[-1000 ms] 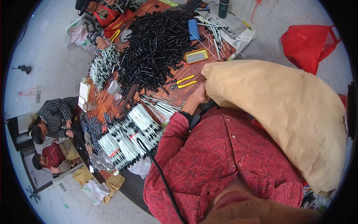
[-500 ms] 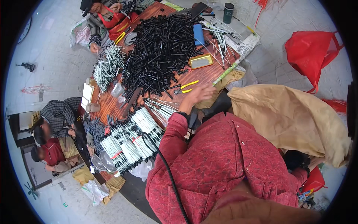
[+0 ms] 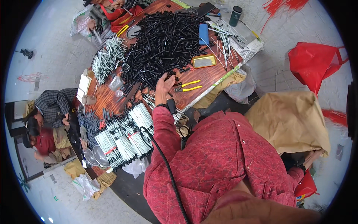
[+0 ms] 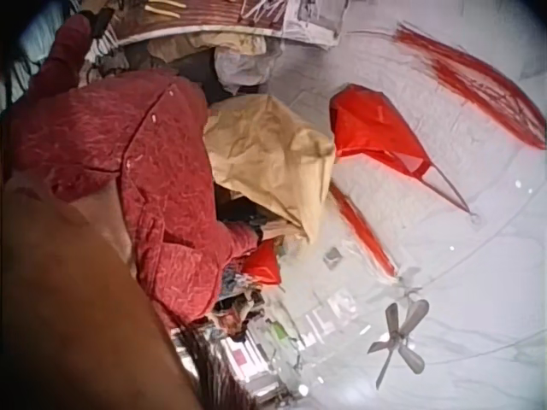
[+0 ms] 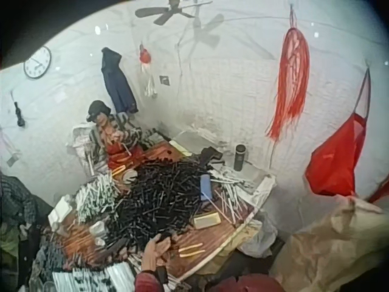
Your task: Assembling electrical cables by attaching plastic connector components to wire bundles.
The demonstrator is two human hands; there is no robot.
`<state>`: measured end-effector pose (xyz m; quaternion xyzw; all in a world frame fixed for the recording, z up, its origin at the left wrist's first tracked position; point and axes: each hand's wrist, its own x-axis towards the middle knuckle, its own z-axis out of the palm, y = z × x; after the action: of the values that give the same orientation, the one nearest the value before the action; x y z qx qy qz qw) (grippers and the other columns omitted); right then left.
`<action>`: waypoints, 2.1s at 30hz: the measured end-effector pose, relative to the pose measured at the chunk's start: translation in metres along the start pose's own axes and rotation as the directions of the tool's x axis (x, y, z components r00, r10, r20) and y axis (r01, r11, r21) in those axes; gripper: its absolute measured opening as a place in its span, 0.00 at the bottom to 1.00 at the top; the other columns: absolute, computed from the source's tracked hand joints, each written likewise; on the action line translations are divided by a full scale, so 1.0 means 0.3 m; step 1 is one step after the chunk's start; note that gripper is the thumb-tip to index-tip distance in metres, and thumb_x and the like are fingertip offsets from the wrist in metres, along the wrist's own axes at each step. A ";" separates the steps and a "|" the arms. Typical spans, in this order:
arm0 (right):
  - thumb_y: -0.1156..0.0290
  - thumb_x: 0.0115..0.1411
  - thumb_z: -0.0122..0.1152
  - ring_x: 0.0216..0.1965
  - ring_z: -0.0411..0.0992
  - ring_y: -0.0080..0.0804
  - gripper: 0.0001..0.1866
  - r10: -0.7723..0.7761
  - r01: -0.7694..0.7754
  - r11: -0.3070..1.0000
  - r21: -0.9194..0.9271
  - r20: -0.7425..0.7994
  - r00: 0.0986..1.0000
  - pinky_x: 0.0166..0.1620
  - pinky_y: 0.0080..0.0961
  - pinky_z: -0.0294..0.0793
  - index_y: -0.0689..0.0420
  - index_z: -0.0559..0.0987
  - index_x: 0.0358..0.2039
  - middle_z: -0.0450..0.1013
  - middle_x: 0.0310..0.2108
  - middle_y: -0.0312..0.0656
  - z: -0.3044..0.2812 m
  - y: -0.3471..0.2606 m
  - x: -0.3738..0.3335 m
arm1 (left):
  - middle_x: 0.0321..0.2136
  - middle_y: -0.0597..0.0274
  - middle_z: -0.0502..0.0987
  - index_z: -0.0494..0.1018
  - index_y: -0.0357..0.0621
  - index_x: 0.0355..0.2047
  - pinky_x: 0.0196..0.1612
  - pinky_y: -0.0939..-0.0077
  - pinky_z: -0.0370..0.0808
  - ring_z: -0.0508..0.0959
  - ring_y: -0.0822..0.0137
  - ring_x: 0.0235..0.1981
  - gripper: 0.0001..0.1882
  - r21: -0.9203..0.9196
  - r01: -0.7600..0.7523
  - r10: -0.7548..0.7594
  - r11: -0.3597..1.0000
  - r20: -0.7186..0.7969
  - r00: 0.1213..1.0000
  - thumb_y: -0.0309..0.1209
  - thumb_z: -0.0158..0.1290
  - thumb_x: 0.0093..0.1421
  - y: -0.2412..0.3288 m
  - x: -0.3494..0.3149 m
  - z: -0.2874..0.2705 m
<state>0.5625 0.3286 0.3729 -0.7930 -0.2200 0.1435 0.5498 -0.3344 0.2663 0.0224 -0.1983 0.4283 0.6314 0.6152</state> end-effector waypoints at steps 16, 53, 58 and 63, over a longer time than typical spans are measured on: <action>0.55 0.66 0.55 0.59 0.65 0.35 0.30 -0.069 -0.049 0.948 0.315 0.351 0.934 0.60 0.34 0.67 0.54 0.63 0.64 0.65 0.60 0.39 0.115 0.279 0.251 | 0.54 0.37 0.71 0.55 0.47 0.63 0.50 0.59 0.78 0.77 0.48 0.48 0.24 0.138 -0.173 0.169 0.975 0.041 0.985 0.37 0.44 0.69 0.121 -0.014 0.051; 0.57 0.59 0.61 0.25 0.73 0.30 0.28 0.309 -0.252 0.882 -0.398 0.085 0.947 0.26 0.26 0.76 0.46 0.65 0.58 0.73 0.39 0.37 -0.161 0.972 0.119 | 0.44 0.63 0.79 0.71 0.47 0.55 0.47 0.73 0.77 0.80 0.67 0.41 0.18 0.591 0.041 -0.160 0.805 0.150 0.976 0.33 0.51 0.65 -0.489 -0.230 0.583; 0.60 0.59 0.60 0.24 0.72 0.27 0.27 0.377 -0.299 0.871 -0.391 0.138 0.916 0.24 0.25 0.74 0.47 0.64 0.58 0.73 0.38 0.37 -0.165 0.956 0.135 | 0.43 0.64 0.79 0.71 0.48 0.55 0.48 0.72 0.76 0.79 0.67 0.41 0.18 0.696 0.051 -0.205 0.716 0.140 0.969 0.35 0.53 0.65 -0.570 -0.214 0.709; 0.53 0.58 0.60 0.24 0.74 0.33 0.28 0.248 -0.157 0.869 -0.468 0.139 0.959 0.25 0.30 0.74 0.50 0.68 0.56 0.76 0.33 0.42 -0.245 1.069 0.211 | 0.44 0.65 0.79 0.70 0.49 0.56 0.48 0.73 0.75 0.77 0.68 0.43 0.19 0.761 0.089 -0.309 0.643 0.152 0.939 0.37 0.53 0.65 -0.683 -0.182 0.818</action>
<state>0.7129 0.2055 0.1000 -0.8998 -0.2151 0.2223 0.3076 -0.0634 0.4006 0.1400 0.1108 0.5362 0.3500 0.7601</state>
